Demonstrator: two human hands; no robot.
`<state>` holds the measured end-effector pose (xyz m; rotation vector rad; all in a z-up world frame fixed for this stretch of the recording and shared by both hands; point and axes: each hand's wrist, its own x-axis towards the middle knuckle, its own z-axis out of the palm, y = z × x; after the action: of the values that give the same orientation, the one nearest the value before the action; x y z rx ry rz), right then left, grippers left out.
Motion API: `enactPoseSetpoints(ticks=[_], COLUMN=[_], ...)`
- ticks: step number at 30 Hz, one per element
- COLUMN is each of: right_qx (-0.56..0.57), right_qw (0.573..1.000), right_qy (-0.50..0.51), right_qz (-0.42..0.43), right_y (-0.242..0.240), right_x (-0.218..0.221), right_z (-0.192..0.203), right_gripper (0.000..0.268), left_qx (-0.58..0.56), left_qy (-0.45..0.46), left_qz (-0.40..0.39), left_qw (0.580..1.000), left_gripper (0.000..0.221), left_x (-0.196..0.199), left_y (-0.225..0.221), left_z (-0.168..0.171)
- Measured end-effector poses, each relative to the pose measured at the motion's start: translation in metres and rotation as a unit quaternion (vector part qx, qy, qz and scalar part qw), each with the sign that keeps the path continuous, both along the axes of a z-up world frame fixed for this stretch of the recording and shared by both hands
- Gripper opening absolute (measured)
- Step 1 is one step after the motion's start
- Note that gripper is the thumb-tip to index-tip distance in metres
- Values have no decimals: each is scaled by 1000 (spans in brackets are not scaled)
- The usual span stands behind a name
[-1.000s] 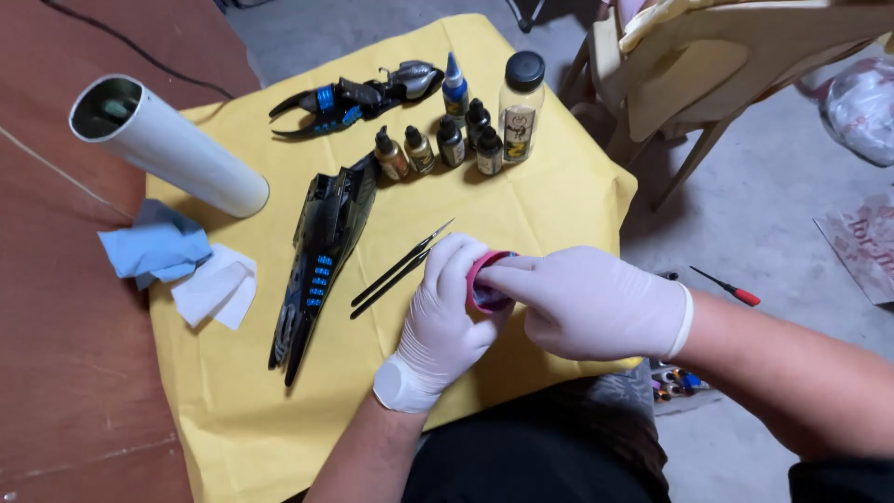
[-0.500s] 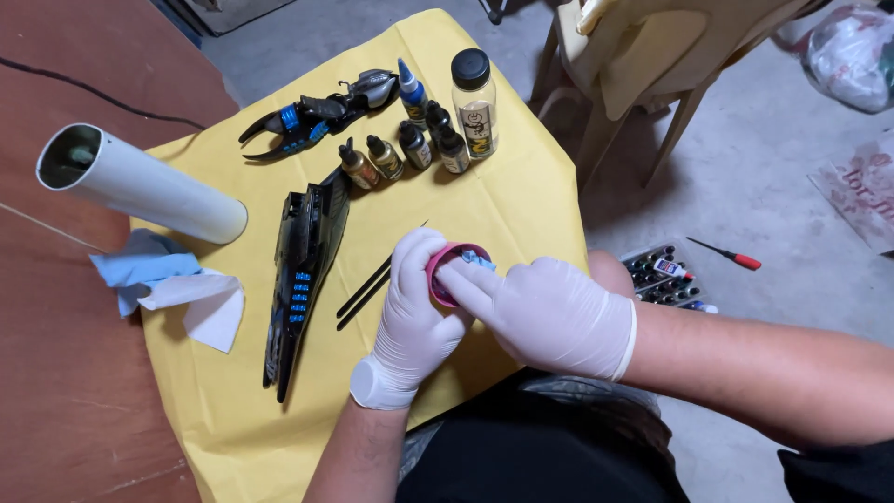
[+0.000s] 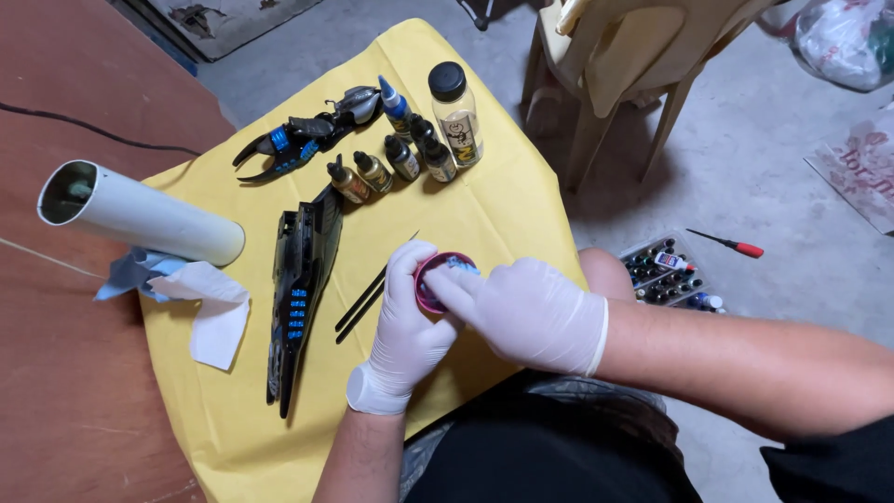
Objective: Mixing different colors of paint in a small container and preparing them for application on a model part.
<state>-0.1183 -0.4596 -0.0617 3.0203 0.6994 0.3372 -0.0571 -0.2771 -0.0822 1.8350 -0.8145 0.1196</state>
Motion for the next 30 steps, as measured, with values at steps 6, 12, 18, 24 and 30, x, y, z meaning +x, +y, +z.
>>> enactPoseSetpoints(ticks=[6, 12, 18, 24, 30], right_qx=[234, 21, 220, 126, 125], right_qw=[937, 997, 953, 982, 982], right_qy=[249, 70, 195, 133, 139], right_qz=[67, 31, 70, 54, 17], right_y=[-12, 2, -4, 3, 8], right_x=[6, -1, 1, -10, -11], right_z=[32, 10, 27, 25, 38], right_gripper=[74, 87, 67, 71, 62], left_qx=[-8, -5, 5, -27, -46], left_qy=[7, 21, -15, 34, 25], left_qz=[6, -6, 7, -18, 16], left_qw=[1000, 1000, 1000, 999, 998], left_gripper=[72, 73, 67, 69, 63], left_x=[-1, -4, -6, -11, -11], left_y=[3, 7, 9, 6, 6], left_z=[-8, 1, 9, -3, 1])
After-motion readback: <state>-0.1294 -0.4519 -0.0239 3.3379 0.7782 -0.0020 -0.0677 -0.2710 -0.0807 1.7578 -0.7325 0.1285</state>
